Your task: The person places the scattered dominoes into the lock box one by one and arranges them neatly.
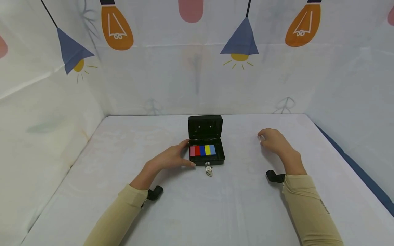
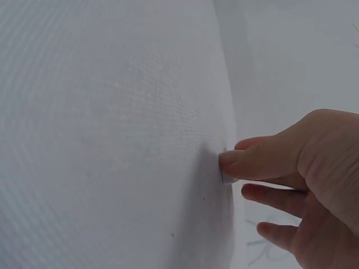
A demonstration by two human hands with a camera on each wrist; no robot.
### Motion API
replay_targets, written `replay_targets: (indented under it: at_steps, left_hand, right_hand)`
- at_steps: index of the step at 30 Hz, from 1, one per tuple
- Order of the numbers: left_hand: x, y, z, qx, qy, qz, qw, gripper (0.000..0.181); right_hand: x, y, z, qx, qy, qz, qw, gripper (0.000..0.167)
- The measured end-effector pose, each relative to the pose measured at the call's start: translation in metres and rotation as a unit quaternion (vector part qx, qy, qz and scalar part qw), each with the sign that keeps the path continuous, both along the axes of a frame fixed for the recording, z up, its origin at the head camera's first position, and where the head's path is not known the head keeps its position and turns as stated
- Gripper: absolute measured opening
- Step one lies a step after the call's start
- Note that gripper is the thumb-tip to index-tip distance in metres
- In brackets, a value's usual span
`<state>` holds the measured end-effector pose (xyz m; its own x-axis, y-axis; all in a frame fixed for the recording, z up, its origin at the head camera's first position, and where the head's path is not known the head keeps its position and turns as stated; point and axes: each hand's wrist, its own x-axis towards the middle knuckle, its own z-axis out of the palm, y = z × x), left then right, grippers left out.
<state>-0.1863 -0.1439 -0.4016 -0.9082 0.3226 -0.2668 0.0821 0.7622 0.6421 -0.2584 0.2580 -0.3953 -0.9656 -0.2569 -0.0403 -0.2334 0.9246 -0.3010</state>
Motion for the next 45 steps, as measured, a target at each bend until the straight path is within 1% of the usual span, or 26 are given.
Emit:
replay_targets:
  at_steps: [5, 9, 16, 19, 25, 30, 32, 39, 45]
  left_hand:
    - [0.000, 0.000, 0.001, -0.001, 0.000, -0.001, 1.0000, 0.107]
    - [0.000, 0.000, 0.001, -0.002, 0.001, -0.002, 1.0000, 0.108]
    - [0.000, -0.001, 0.000, 0.002, -0.001, -0.001, 1.0000, 0.108]
    - [0.000, -0.002, 0.000, -0.001, -0.001, -0.001, 1.0000, 0.108]
    - [-0.001, -0.002, 0.001, -0.005, 0.003, -0.001, 1.0000, 0.108]
    - [-0.002, -0.001, -0.001, -0.008, 0.004, -0.006, 0.9999, 0.108]
    - [-0.002, 0.000, 0.000, -0.010, 0.003, -0.006, 0.9999, 0.108]
    - [-0.001, 0.001, 0.001, -0.012, 0.005, -0.004, 0.9999, 0.108]
    - [-0.001, 0.000, 0.000, -0.009, 0.006, -0.003, 0.9999, 0.107]
  right_hand:
    - [0.000, -0.001, 0.000, -0.008, 0.002, -0.008, 0.9999, 0.035]
    - [0.001, -0.002, 0.000, -0.026, 0.011, -0.004, 0.9996, 0.032]
    - [0.001, -0.005, 0.000, -0.049, -0.002, -0.008, 0.9988, 0.029]
    - [0.001, -0.008, -0.001, -0.055, -0.004, -0.004, 0.9985, 0.029]
    - [0.000, -0.015, -0.001, -0.064, -0.001, 0.014, 0.9978, 0.027]
    - [0.002, -0.024, -0.001, -0.071, -0.021, 0.017, 0.9971, 0.028]
    - [0.003, -0.027, -0.001, -0.075, -0.022, 0.022, 0.9967, 0.028]
    - [0.007, -0.040, 0.006, -0.075, 0.011, 0.061, 0.9952, 0.027]
    - [0.009, -0.051, 0.008, -0.075, 0.016, 0.083, 0.9936, 0.026]
